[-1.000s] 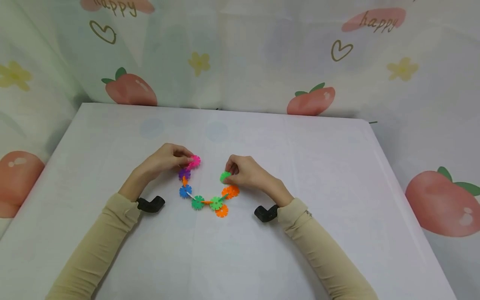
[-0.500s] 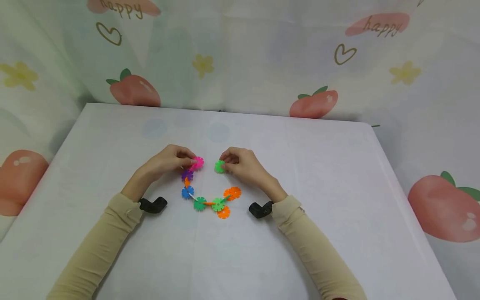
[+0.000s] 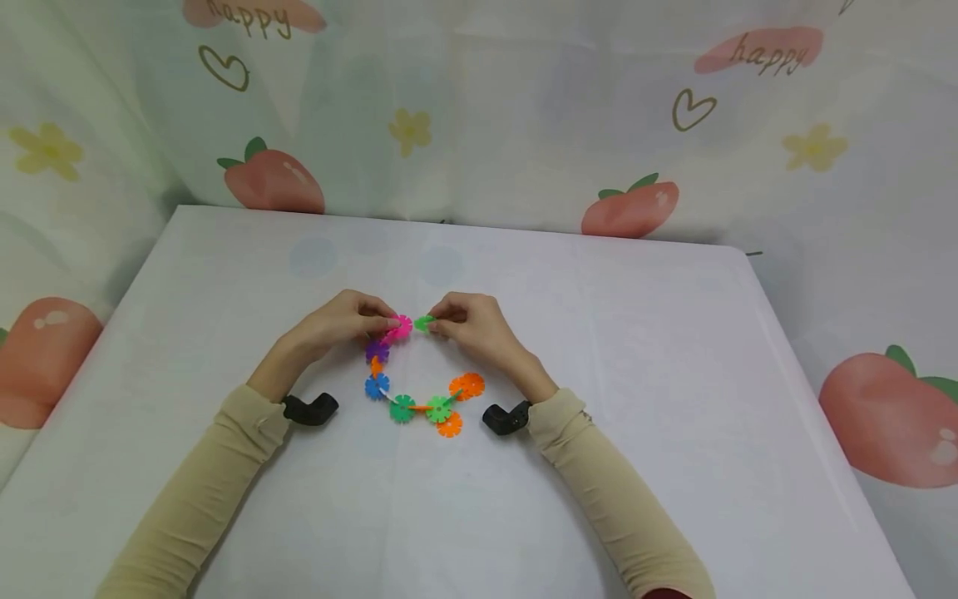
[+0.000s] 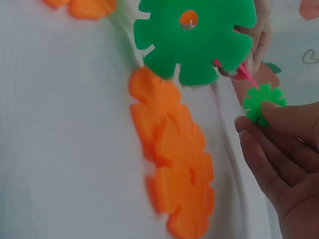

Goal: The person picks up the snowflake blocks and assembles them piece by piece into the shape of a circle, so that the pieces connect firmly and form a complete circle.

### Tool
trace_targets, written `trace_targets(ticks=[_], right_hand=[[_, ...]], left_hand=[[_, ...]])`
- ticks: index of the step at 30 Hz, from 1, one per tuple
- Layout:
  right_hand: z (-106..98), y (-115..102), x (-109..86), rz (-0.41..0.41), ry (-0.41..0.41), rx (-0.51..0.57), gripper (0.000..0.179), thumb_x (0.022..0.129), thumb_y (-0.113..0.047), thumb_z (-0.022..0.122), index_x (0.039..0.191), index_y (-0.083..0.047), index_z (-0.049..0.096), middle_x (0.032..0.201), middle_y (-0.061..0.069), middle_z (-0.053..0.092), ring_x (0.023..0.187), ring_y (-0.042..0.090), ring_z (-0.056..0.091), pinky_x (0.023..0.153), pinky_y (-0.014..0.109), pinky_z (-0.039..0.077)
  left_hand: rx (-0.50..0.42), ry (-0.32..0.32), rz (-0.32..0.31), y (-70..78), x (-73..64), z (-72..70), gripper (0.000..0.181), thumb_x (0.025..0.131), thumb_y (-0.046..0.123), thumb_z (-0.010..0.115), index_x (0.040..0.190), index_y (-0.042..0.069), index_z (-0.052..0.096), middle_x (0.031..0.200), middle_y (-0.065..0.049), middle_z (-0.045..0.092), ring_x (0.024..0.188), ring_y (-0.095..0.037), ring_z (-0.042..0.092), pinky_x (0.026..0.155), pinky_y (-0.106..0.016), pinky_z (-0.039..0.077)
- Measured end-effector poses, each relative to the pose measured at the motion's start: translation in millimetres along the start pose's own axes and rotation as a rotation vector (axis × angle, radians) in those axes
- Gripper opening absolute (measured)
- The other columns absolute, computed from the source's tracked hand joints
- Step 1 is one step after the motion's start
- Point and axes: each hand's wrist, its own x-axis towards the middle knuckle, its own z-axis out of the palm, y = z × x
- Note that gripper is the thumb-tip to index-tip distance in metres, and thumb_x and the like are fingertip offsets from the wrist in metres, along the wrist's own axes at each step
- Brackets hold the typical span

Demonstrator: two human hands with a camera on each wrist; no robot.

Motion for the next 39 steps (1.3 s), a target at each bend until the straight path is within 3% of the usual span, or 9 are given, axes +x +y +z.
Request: trace_targets(ticks=[13,22,31,39], right_hand=[[9,0,0.8,-0.104,0.049,-0.052,0.003,0.092,-0.003,0.075,0.094,-0.004,0.078,0.095,0.007,0.078,0.091,0.021,0.075,0.088,0.036,0.060],[13,-4,3.6,-0.144,0.075,-0.101,0.005,0.092,0.000,0.074,0.091,-0.004,0.078,0.094,0.009,0.078,0.089,0.023,0.076,0.087,0.038,0.061],[15,-1,3.4,-0.126,0.060,-0.052,0.006,0.092,0.000,0.074,0.094,-0.003,0.078,0.095,0.008,0.078,0.091,0.022,0.075,0.089,0.037,0.060],[16,-1,6.2,-0.174,0.083,-0.078,0.006,0.090,-0.001,0.077,0.089,-0.006,0.080,0.090,0.006,0.079,0.085,0.019,0.073,0.083,0.032,0.058]], left_hand=[[-0.012,0.004,0.015,-0.4,0.3,2.0,0.027,0.099,0.018,0.068,0.115,-0.002,0.074,0.096,-0.009,0.071,0.084,-0.017,0.061,0.077,-0.026,0.051],[-0.021,0.004,0.008,-3.2,0.9,0.9,0.027,0.100,0.018,0.067,0.116,-0.003,0.074,0.097,-0.010,0.072,0.083,-0.017,0.062,0.076,-0.025,0.052],[-0.023,0.007,0.013,-2.1,1.8,2.9,0.025,0.099,0.015,0.067,0.114,-0.004,0.074,0.096,-0.010,0.071,0.082,-0.016,0.062,0.075,-0.025,0.052],[-0.005,0.033,0.015,-2.2,4.2,6.1,0.024,0.099,0.015,0.069,0.112,-0.004,0.075,0.093,-0.010,0.072,0.076,-0.013,0.062,0.070,-0.023,0.052]])
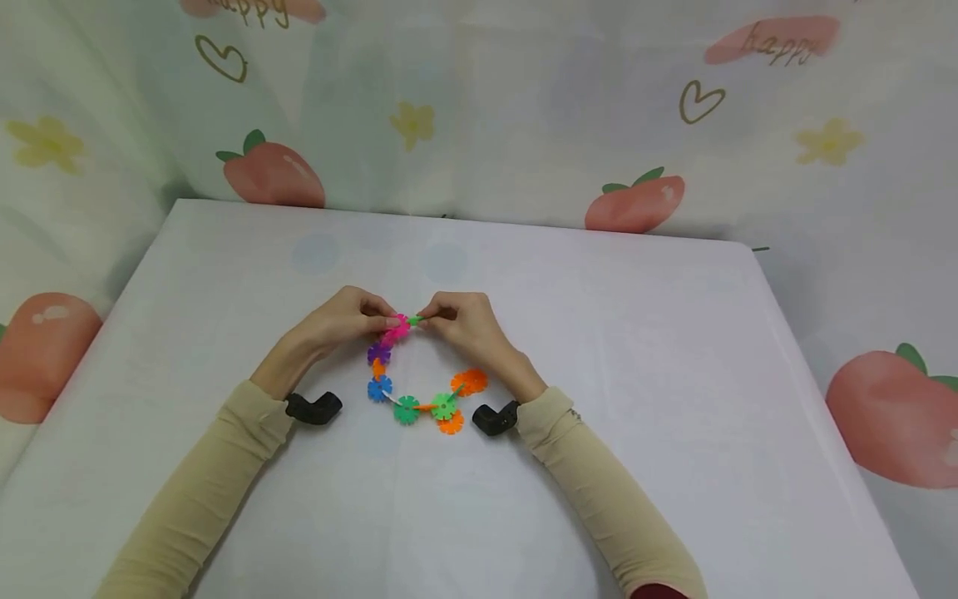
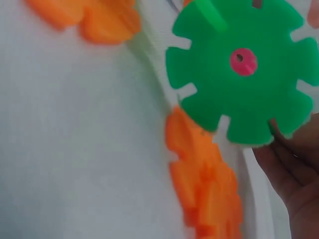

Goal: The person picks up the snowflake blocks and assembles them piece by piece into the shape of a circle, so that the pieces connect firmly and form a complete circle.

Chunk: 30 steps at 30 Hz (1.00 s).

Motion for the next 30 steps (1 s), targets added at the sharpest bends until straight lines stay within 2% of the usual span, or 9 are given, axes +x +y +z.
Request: trace_targets(ticks=[3,7,11,15,21,25,30], right_hand=[[1,-2,2.5,-0.018,-0.012,-0.012,0.005,0.090,-0.003,0.078,0.089,-0.007,0.080,0.090,0.006,0.079,0.085,0.018,0.073,0.081,0.029,0.056],[2,-4,4.4,0.008,-0.011,-0.017,0.004,0.091,-0.005,0.078,0.092,-0.009,0.080,0.092,0.004,0.078,0.088,0.017,0.073,0.083,0.031,0.057],[0,-4,6.1,0.058,-0.023,0.014,0.020,0.094,-0.006,0.074,0.114,-0.008,0.076,0.105,0.005,0.078,0.096,0.019,0.075,0.092,0.035,0.058],[-7,-1,5.4,0.081,-0.018,0.046,0.036,0.096,0.000,0.069,0.131,-0.004,0.067,0.115,0.011,0.075,0.098,0.023,0.076,0.094,0.037,0.058],[-23,3,-8.5,0.134,0.005,-0.034,0.026,0.098,-0.002,0.065,0.123,-0.003,0.070,0.111,0.010,0.076,0.098,0.023,0.074,0.092,0.040,0.059],[-34,6,-19.6,0.170,-0.010,-0.113,0.021,0.098,-0.006,0.068,0.117,-0.005,0.074,0.108,0.008,0.076,0.096,0.022,0.071,0.090,0.039,0.057],[-48,7,-35.6,0.163,-0.114,-0.176,0.017,0.095,-0.009,0.072,0.111,-0.006,0.076,0.103,0.006,0.076,0.091,0.021,0.066,0.084,0.035,0.055]], left_hand=[[-0.003,0.008,0.006,0.2,-0.4,-1.7,0.022,0.098,0.013,0.069,0.110,-0.005,0.075,0.090,-0.010,0.073,0.074,-0.012,0.063,0.069,-0.023,0.052],[-0.034,0.003,-0.003,-0.5,0.0,-3.9,0.024,0.099,0.013,0.068,0.113,-0.005,0.074,0.093,-0.010,0.073,0.077,-0.012,0.065,0.072,-0.024,0.054],[-0.070,0.035,-0.023,-2.0,-1.3,-7.3,0.026,0.100,0.014,0.066,0.116,-0.005,0.073,0.097,-0.011,0.072,0.081,-0.015,0.066,0.077,-0.027,0.056],[-0.112,0.099,-0.044,-5.1,-2.4,-13.2,0.029,0.101,0.015,0.064,0.119,-0.006,0.071,0.096,-0.010,0.070,0.079,-0.014,0.065,0.077,-0.025,0.057],[-0.182,0.180,-0.098,-6.7,-4.4,-18.8,0.031,0.102,0.013,0.061,0.123,-0.008,0.068,0.100,-0.014,0.071,0.076,-0.012,0.066,0.073,-0.022,0.058],[-0.204,0.203,-0.122,-5.3,-6.3,-18.6,0.031,0.102,0.014,0.062,0.123,-0.009,0.067,0.102,-0.015,0.070,0.076,-0.011,0.066,0.071,-0.021,0.058],[-0.195,0.190,-0.139,-3.2,-12.6,-17.5,0.030,0.102,0.012,0.061,0.121,-0.010,0.067,0.097,-0.014,0.068,0.076,-0.012,0.064,0.068,-0.021,0.058]])
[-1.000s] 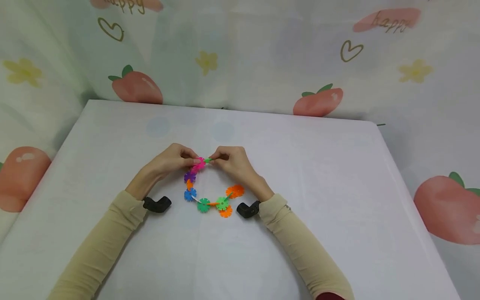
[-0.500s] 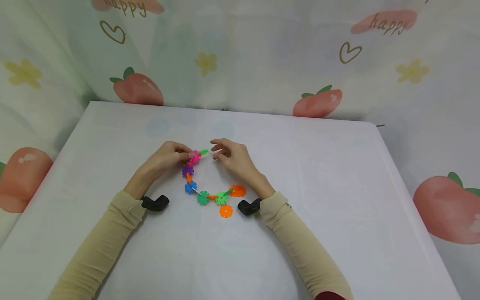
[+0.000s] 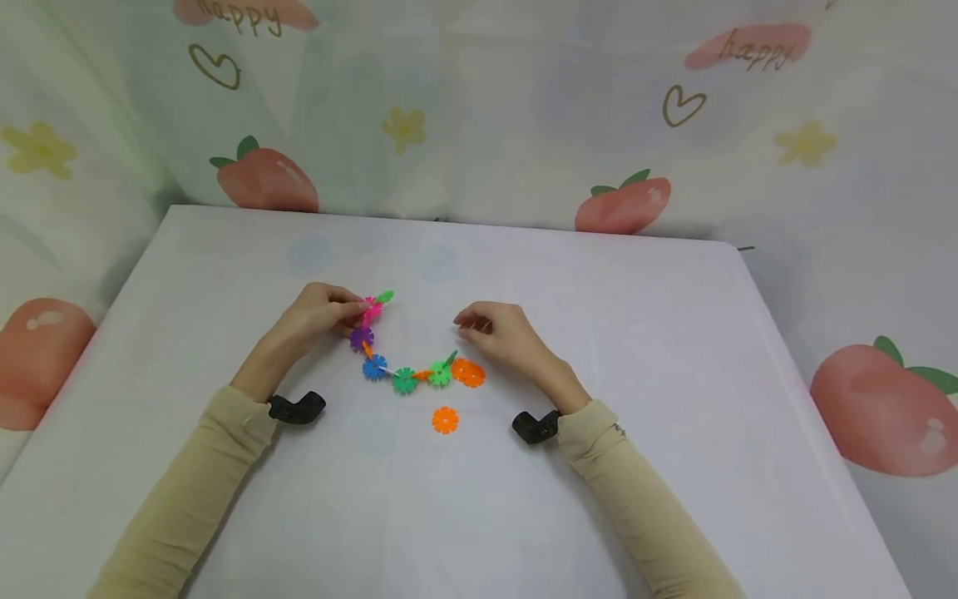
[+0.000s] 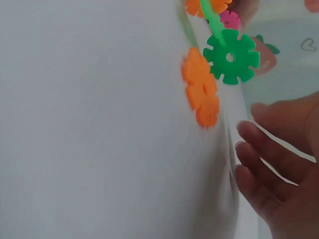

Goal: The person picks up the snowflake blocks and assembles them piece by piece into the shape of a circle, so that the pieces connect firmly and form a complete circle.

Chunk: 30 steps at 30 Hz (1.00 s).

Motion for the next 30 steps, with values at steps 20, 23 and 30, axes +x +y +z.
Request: trace_targets(ticks=[20,23,30], right_hand=[[-12,4,-33.2,-0.025,-0.163,-0.060,0.014,0.090,-0.011,0.079,0.100,-0.010,0.069,0.088,-0.001,0.068,0.081,0.014,0.061,0.075,0.027,0.052],[-14,9,-30.7,-0.005,-0.123,-0.012,0.009,0.093,-0.007,0.073,0.101,-0.011,0.071,0.091,-0.001,0.071,0.083,0.014,0.064,0.078,0.027,0.053],[-15,11,-12.7,0.060,-0.034,0.121,0.009,0.096,-0.011,0.072,0.105,-0.010,0.072,0.097,0.004,0.074,0.091,0.019,0.070,0.081,0.028,0.056]], left_hand=[[0.073,-0.099,0.011,-4.6,-16.6,12.1,0.029,0.099,0.013,0.068,0.118,-0.009,0.069,0.087,-0.011,0.070,0.068,-0.012,0.065,0.067,-0.025,0.060],[0.093,-0.131,0.026,-4.7,-17.2,13.7,0.029,0.099,0.014,0.068,0.118,-0.009,0.069,0.085,-0.010,0.069,0.066,-0.012,0.065,0.066,-0.024,0.059],[0.171,-0.154,0.076,-1.8,-18.5,13.1,0.029,0.100,0.017,0.067,0.119,-0.005,0.072,0.084,-0.011,0.069,0.067,-0.014,0.064,0.065,-0.025,0.058]])
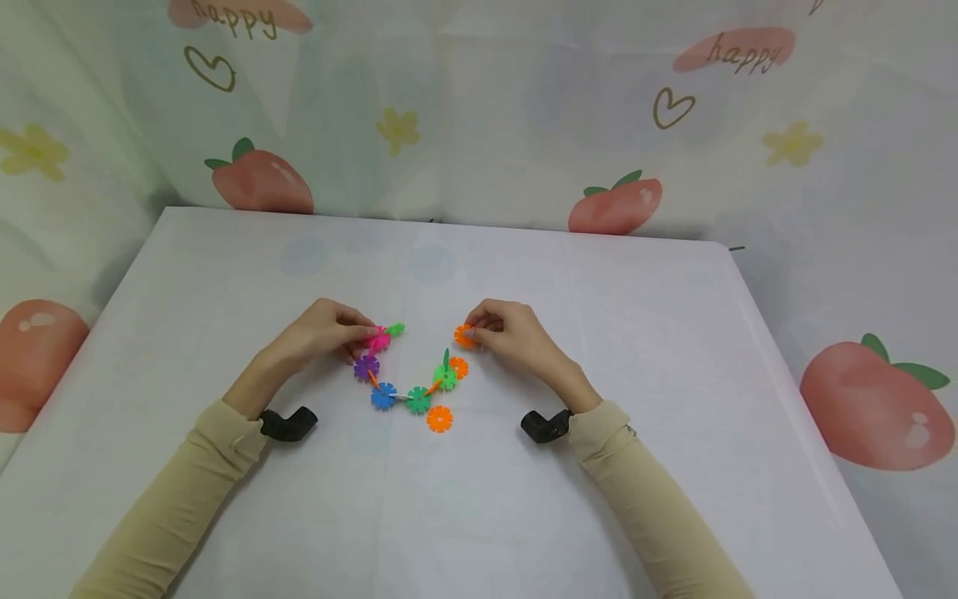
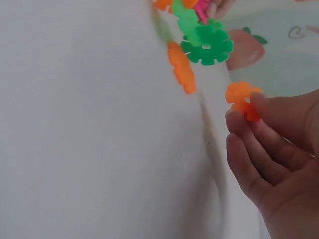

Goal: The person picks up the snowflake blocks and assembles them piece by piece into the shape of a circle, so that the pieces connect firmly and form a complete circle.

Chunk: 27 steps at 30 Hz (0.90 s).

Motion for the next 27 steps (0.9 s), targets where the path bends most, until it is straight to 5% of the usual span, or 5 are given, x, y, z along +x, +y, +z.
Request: trace_targets(ticks=[7,27], right_hand=[[12,-6,21.6,0.028,0.000,0.105,0.012,0.095,-0.013,0.072,0.106,-0.008,0.073,0.096,0.009,0.074,0.086,0.022,0.071,0.073,0.027,0.056],[46,-24,54.0,-0.012,-0.032,0.119,0.017,0.098,-0.019,0.071,0.109,-0.006,0.074,0.085,0.005,0.077,0.072,0.016,0.070,0.071,0.029,0.055]], left_hand=[[0.082,-0.027,0.043,5.3,3.8,0.1,0.028,0.100,0.018,0.067,0.118,-0.004,0.073,0.082,-0.010,0.071,0.068,-0.015,0.064,0.067,-0.026,0.057],[0.043,-0.029,0.017,0.4,10.0,-0.8,0.024,0.100,0.017,0.067,0.115,-0.001,0.074,0.085,-0.008,0.071,0.069,-0.014,0.062,0.065,-0.025,0.053]])
